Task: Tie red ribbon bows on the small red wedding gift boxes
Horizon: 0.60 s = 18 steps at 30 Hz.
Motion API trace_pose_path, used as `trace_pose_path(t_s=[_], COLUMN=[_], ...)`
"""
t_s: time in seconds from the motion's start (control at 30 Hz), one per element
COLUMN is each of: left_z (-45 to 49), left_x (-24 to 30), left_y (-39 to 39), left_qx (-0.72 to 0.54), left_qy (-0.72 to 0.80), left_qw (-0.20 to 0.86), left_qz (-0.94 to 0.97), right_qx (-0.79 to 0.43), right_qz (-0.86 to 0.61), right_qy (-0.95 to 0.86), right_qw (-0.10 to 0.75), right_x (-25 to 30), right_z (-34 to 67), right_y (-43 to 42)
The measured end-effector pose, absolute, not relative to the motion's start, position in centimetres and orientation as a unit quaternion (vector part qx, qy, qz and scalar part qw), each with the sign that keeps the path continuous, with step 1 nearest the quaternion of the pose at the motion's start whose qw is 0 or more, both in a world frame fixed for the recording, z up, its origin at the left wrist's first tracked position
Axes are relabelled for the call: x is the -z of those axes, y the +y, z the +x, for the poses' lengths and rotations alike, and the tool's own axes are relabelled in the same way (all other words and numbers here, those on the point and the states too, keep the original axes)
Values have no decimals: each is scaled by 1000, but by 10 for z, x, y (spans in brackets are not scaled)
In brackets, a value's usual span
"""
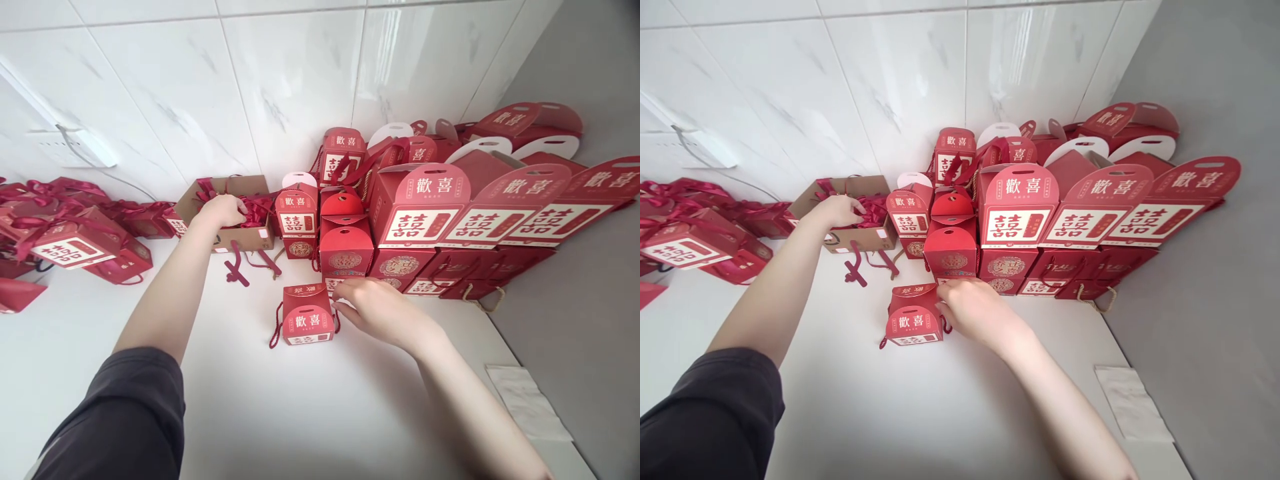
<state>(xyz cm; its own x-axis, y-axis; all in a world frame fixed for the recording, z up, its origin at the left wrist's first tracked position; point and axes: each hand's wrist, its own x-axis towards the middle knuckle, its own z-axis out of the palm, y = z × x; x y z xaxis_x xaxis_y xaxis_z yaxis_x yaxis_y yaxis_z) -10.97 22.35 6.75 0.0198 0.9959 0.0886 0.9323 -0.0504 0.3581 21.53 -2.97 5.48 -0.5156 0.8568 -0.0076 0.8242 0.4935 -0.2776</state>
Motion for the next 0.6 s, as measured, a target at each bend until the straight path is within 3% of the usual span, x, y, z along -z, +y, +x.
trace_pose_path(t_s=[0.2, 0.43, 0.6], left_z=[-113, -107, -105], left_x=[-76, -67, -66], left_y=[214, 204, 196], left_qx=[-157, -99, -187], left_qy=[686, 658, 654], left_qw=[49, 83, 64], left_qz=[709, 741, 730], right_qx=[-120, -118, -116], right_qz=[-479, -475, -474], right_qy=[-866, -869, -869], right_qw=[75, 72, 80], right_x=[-57, -59, -58], right_z=[218, 216, 217], right_y=[-32, -36, -38])
